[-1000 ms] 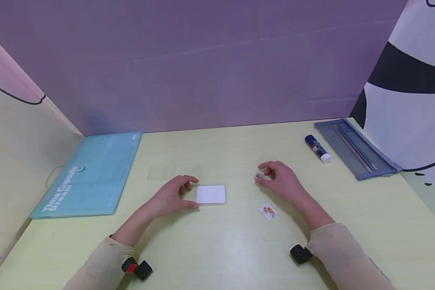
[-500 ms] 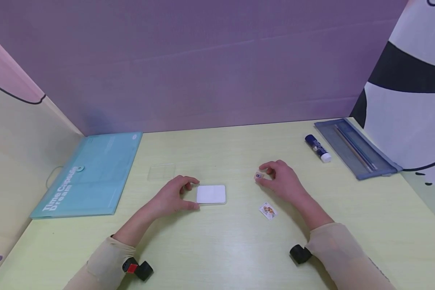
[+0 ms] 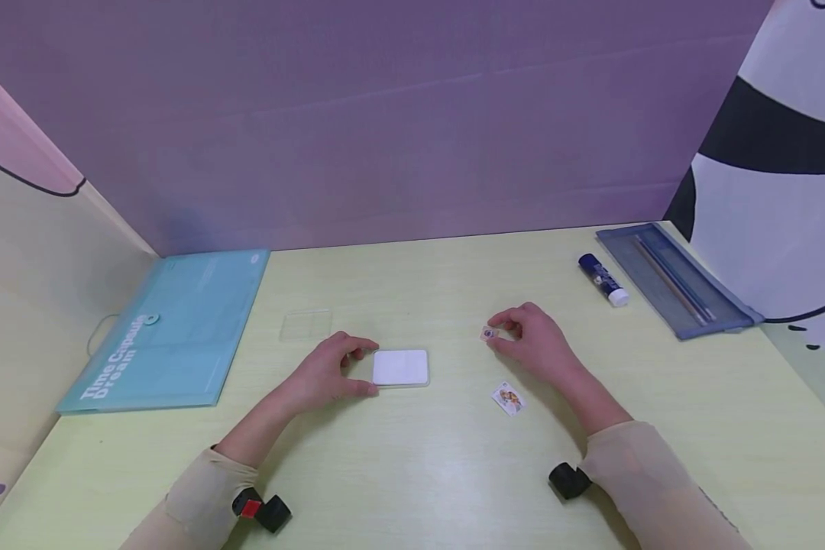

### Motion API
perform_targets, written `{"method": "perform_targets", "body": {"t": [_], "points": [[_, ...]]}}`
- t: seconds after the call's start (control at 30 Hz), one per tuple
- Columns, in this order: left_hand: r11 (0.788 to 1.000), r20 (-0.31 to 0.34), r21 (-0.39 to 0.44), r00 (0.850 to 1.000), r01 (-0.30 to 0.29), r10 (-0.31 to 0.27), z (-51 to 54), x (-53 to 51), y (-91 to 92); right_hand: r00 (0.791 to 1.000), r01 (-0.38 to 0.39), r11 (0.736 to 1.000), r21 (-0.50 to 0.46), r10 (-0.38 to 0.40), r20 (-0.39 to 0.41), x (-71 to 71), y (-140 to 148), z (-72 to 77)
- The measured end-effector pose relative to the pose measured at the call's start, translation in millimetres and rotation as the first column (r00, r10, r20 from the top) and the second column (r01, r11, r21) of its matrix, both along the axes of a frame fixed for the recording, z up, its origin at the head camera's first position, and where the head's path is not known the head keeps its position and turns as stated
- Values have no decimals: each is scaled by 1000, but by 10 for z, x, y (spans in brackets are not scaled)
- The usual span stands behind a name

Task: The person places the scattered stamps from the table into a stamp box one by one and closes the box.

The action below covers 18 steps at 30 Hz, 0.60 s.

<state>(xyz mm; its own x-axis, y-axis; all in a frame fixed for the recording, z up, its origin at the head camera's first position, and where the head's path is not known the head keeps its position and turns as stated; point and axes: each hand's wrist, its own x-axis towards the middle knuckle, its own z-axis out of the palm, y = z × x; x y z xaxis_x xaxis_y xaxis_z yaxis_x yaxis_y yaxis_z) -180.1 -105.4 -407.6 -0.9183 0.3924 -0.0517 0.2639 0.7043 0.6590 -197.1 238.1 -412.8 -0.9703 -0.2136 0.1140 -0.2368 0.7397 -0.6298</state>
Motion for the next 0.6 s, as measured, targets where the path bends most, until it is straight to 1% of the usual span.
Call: {"method": "perform_targets", "body": {"t": [0.17,0.33,0.6], "points": [[1000,-4,-8,1000,-2,2,-8,-6,4,1000,-1,1000,-6,1,13,1,-7,-5],[1000,0,3,1000,-4,4,-8,-4,0,1000,13,1000,-13,-12,26,4,-9,-6],[1000,0,4,1000,3,-3,-8,6,-12,1000,6,1000,-4,-6,23,-4,-6,-11]]}}
